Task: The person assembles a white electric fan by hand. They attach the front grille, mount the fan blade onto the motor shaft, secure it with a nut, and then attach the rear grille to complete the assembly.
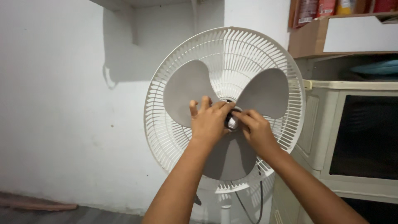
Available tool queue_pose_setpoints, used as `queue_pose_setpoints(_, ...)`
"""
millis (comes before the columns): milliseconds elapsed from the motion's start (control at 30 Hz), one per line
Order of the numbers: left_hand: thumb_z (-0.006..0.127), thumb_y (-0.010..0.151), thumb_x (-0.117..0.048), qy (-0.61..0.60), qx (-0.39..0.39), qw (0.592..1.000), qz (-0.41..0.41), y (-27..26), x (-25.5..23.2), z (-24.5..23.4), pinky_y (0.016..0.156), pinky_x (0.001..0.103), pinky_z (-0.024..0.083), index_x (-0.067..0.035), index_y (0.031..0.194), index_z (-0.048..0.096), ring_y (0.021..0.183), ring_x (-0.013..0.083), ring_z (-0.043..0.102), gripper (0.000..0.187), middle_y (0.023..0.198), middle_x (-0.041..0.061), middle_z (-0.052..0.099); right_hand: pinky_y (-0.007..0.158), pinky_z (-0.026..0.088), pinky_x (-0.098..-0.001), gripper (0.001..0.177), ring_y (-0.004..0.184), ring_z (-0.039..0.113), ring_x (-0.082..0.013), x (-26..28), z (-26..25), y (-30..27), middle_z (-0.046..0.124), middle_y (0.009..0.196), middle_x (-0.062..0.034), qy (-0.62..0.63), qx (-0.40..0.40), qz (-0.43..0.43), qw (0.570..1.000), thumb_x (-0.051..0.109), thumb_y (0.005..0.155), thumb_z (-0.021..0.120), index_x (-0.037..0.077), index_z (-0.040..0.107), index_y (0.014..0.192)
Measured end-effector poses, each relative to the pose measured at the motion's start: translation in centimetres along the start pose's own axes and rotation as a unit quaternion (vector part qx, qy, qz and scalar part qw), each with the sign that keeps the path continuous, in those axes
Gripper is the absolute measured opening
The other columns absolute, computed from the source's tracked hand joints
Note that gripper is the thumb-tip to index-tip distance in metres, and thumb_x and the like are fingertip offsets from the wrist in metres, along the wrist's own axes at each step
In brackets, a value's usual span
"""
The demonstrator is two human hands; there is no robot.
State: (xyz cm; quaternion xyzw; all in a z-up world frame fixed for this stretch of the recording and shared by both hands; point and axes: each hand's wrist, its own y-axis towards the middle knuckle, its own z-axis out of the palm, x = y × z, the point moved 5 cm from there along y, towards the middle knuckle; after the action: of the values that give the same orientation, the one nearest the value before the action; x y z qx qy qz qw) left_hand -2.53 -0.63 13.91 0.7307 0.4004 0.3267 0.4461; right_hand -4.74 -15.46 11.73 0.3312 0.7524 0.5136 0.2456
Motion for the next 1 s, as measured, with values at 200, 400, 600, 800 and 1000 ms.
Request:
queue_pose_setpoints(200, 0.092, 0.054, -0.038, 0.016, -0.023, 1.000, 0.008, 0.1, 0.1, 0.3, 0.102, 0.055, 0.020, -0.037, 0.124, 0.069, 0.121, 0.0204, 0.051, 0.074, 0.115, -0.016, 0.070, 0.076, 0.058, -0.0382, 0.031, 0.089, 0.071, -0.0310, 1.1, 0.5, -0.3, 0.068, 0.110, -0.0144, 0.007, 0.005, -0.014, 1.000, 0.002, 0.084, 0.073, 0.002, 0.070, 0.116)
queue_pose_setpoints(400, 0.093, 0.056, -0.038, 0.009, -0.005, 1.000, 0.013, 0.4, 0.0, 0.0, 0.103, 0.054, 0.022, -0.035, 0.124, 0.070, 0.121, 0.0200, 0.051, 0.072, 0.115, -0.012, 0.071, 0.086, 0.056, -0.0434, 0.033, 0.100, 0.065, -0.0348, 1.9, 0.3, 0.6, 0.068, 0.109, -0.0141, -0.096, 0.050, -0.077, 0.991, 0.009, 0.081, 0.077, 0.002, 0.069, 0.112)
queue_pose_setpoints(600, 0.095, 0.052, -0.037, 0.023, 0.039, 0.999, 0.025, 1.0, -0.1, 0.0, 0.105, 0.053, 0.024, -0.034, 0.125, 0.068, 0.122, 0.0194, 0.052, 0.078, 0.115, -0.009, 0.071, 0.087, 0.056, -0.0415, 0.034, 0.102, 0.066, -0.0329, 1.5, -0.5, 1.0, 0.068, 0.118, -0.0149, -0.074, 0.067, -0.152, 0.983, 0.007, 0.081, 0.075, 0.001, 0.070, 0.114)
queue_pose_setpoints(800, 0.095, 0.053, -0.036, 0.024, 0.033, 0.999, 0.022, 1.1, -0.1, -0.5, 0.105, 0.055, 0.026, -0.035, 0.124, 0.068, 0.119, 0.0202, 0.054, 0.076, 0.113, -0.010, 0.072, 0.090, 0.056, -0.0386, 0.036, 0.105, 0.065, -0.0322, 1.9, -0.1, 1.4, 0.069, 0.121, -0.0121, -0.105, 0.087, -0.210, 0.968, 0.001, 0.080, 0.068, 0.002, 0.071, 0.116)
queue_pose_setpoints(1000, 0.096, 0.053, -0.037, -0.005, 0.069, 0.998, 0.008, 0.9, 0.2, -0.2, 0.105, 0.056, 0.027, -0.033, 0.126, 0.067, 0.120, 0.0214, 0.053, 0.079, 0.116, -0.008, 0.070, 0.070, 0.057, -0.0378, 0.019, 0.087, 0.067, -0.0254, 1.5, 0.2, 2.4, 0.068, 0.093, -0.0077, -0.169, 0.083, -0.166, 0.968, 0.016, 0.079, 0.077, 0.005, 0.072, 0.094)
